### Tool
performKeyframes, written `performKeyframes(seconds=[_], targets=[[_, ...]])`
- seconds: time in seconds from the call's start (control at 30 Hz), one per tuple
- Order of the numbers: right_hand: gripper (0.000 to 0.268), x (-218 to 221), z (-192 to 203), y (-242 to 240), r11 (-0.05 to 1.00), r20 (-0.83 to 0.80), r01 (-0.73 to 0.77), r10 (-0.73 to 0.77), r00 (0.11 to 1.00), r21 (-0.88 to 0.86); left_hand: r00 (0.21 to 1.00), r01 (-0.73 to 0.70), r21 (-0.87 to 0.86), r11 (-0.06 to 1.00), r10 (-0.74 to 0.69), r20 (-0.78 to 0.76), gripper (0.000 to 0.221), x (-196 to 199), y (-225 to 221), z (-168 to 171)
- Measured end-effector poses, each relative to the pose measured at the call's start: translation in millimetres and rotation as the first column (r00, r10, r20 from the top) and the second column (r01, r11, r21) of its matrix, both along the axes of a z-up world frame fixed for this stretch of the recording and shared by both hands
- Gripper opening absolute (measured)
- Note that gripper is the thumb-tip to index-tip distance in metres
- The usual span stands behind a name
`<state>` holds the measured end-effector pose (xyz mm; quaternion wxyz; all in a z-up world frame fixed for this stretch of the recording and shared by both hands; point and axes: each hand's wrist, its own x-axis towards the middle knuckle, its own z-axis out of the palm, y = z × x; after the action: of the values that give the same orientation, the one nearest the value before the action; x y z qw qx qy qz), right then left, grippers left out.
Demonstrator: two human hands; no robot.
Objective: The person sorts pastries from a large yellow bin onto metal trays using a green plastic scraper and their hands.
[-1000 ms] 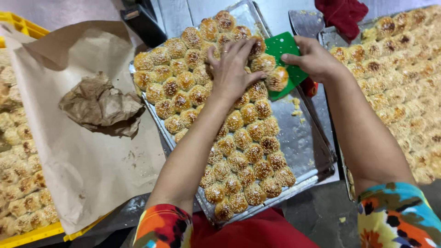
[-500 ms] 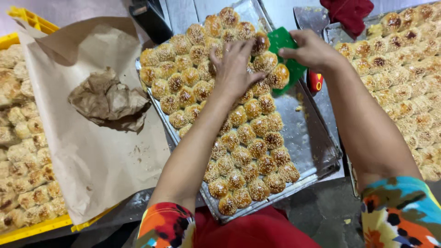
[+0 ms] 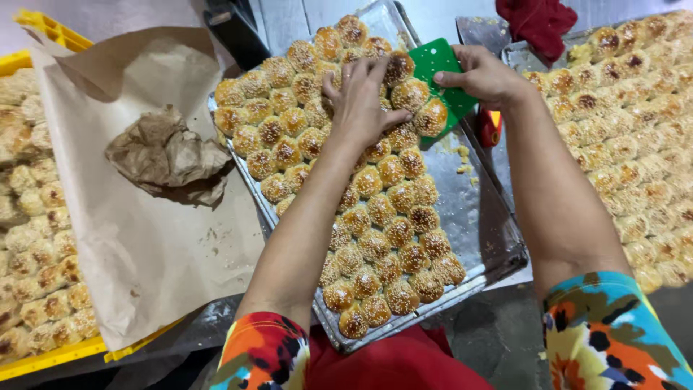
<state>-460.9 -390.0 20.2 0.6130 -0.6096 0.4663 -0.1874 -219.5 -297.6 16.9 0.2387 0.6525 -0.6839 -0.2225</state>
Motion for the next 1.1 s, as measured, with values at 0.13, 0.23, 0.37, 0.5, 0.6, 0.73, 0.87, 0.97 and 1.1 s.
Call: performKeyframes(seconds=[0.13, 0.23, 0.37, 0.5, 0.6, 0.73, 0.87, 0.97, 1.1], targets=[[0.025, -6, 4, -10, 0.996, -0.129, -0.085, 0.086, 0.988, 0.016, 0.999, -0.034, 0.116, 0.993, 0.033, 0.016, 0.111, -3, 2, 1], [0.025, -1, 2, -13, 0.994, -0.295, -0.095, 0.077, 0.952, -0.046, 0.997, -0.036, 0.018, 0.999, 0.034, 0.073, 0.112, -8, 3, -2], [0.027, 0, 0, -11, 0.989, -0.190, -0.137, 0.124, 0.974, -0.057, 0.998, -0.047, 0.081, 0.996, 0.043, 0.047, 0.112, -6, 8, 9], [0.032, -18, -4, 3, 0.999, -0.009, -0.048, 0.048, 0.999, 0.008, 1.000, 0.005, 0.049, 0.999, -0.004, -0.022, 0.109, -18, 6, 19], [0.035, -28, -1, 18, 0.997, 0.146, 0.045, -0.053, 0.988, 0.060, 0.996, 0.063, 0.038, 0.997, -0.061, -0.061, 0.109, -25, 4, 17], [0.031, -30, 36, 47, 0.992, 0.174, 0.122, -0.113, 0.978, -0.040, 0.972, 0.131, -0.138, 0.982, -0.154, -0.175, 0.132, -32, 10, 19], [0.046, 12, 63, 71, 0.964, 0.099, 0.135, -0.161, 0.982, 0.229, 0.977, 0.061, -0.208, 0.976, -0.100, -0.186, 0.169, -24, 54, 42], [0.042, 75, 70, 85, 0.990, 0.104, -0.033, 0.019, 0.994, 0.137, 0.971, -0.045, -0.266, 0.963, -0.021, -0.240, 0.178, 20, 96, 60], [0.040, 169, 113, 122, 0.982, 0.019, -0.173, 0.175, 0.984, -0.075, 0.988, -0.061, -0.361, 0.931, 0.005, -0.153, 0.175, 122, 166, 76]])
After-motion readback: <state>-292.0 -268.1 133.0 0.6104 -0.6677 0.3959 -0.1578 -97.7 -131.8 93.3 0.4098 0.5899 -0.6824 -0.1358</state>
